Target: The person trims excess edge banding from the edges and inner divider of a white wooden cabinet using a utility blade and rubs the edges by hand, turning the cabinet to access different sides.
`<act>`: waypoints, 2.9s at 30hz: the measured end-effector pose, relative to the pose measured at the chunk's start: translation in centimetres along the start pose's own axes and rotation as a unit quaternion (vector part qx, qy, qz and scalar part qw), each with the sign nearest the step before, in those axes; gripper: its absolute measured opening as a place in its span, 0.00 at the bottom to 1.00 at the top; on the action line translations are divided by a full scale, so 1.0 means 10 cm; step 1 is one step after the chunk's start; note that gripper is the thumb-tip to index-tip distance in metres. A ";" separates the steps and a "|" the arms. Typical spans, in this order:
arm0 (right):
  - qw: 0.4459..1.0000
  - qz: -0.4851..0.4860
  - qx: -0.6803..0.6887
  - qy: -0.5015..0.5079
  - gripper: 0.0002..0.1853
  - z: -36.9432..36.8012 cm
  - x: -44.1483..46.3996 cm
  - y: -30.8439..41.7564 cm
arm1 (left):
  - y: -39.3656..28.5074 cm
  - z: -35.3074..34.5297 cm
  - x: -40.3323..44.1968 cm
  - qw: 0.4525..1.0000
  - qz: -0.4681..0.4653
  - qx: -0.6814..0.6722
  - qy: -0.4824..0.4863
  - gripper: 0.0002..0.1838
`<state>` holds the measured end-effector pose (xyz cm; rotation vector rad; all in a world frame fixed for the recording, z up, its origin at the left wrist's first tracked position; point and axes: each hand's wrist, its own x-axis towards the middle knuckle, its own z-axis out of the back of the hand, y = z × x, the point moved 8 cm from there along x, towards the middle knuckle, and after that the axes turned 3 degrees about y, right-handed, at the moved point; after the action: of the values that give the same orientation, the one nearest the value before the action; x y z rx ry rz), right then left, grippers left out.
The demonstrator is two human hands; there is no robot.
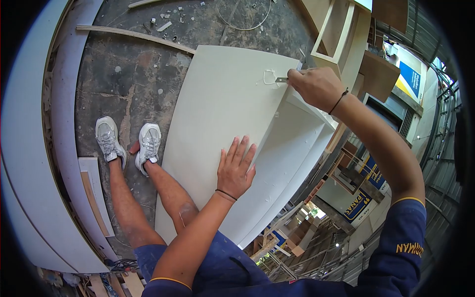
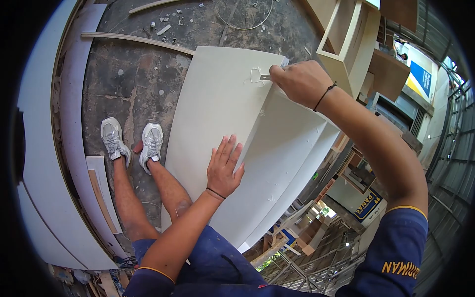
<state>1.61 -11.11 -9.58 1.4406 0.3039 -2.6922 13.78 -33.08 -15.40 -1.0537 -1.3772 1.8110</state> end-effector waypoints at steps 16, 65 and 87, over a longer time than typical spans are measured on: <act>0.995 -0.058 -0.044 -0.073 0.06 0.33 0.23 -0.45 | 0.01 0.02 0.02 1.000 0.004 0.003 0.008 0.34; 0.993 -0.073 -0.094 -0.022 0.07 0.17 0.22 -0.51 | 0.02 0.02 0.00 1.000 0.006 0.006 0.010 0.34; 0.976 -0.151 -0.027 -0.157 0.07 0.02 -0.08 -0.93 | -0.01 -0.02 0.01 1.000 0.003 0.007 0.008 0.36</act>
<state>0.45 -2.09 -7.53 1.0003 0.6079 -3.0629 13.92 -32.85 -15.35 -1.0644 -1.3514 1.8103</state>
